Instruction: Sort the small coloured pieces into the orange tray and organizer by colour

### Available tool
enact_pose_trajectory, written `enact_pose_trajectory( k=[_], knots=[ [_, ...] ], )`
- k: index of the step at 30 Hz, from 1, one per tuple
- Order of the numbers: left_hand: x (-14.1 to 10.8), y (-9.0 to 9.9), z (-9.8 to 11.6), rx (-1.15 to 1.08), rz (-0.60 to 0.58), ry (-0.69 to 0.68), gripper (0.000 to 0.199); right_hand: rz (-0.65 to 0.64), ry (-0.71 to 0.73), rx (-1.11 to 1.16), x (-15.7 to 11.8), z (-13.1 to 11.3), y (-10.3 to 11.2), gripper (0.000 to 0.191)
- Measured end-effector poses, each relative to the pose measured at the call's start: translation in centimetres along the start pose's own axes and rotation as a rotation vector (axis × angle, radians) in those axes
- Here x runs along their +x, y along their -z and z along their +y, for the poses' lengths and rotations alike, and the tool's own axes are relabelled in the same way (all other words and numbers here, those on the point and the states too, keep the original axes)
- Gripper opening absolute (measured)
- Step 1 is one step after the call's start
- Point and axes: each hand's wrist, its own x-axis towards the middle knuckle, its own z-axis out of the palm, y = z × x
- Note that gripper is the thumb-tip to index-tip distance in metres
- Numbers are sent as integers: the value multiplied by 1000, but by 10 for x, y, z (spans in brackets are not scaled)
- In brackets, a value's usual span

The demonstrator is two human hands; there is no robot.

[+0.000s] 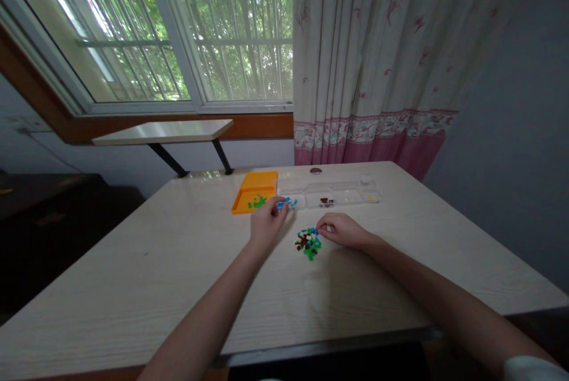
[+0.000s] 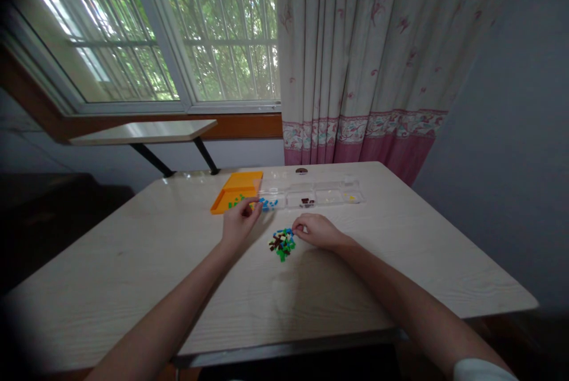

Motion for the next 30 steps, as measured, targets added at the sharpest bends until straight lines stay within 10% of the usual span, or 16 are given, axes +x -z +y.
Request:
enact_pose_trajectory(
  k=[12, 21, 30],
  knots=[
    [10, -15, -24, 35, -162, 129, 34, 71, -47, 121, 2, 0, -2, 13],
    [-16, -10, 23, -31, -494, -174, 26, 106, -192, 411, 3, 0, -8, 26],
    [-19, -6, 31, -47, -483, -191, 25, 61, -341, 793, 9, -12, -11, 31]
  ],
)
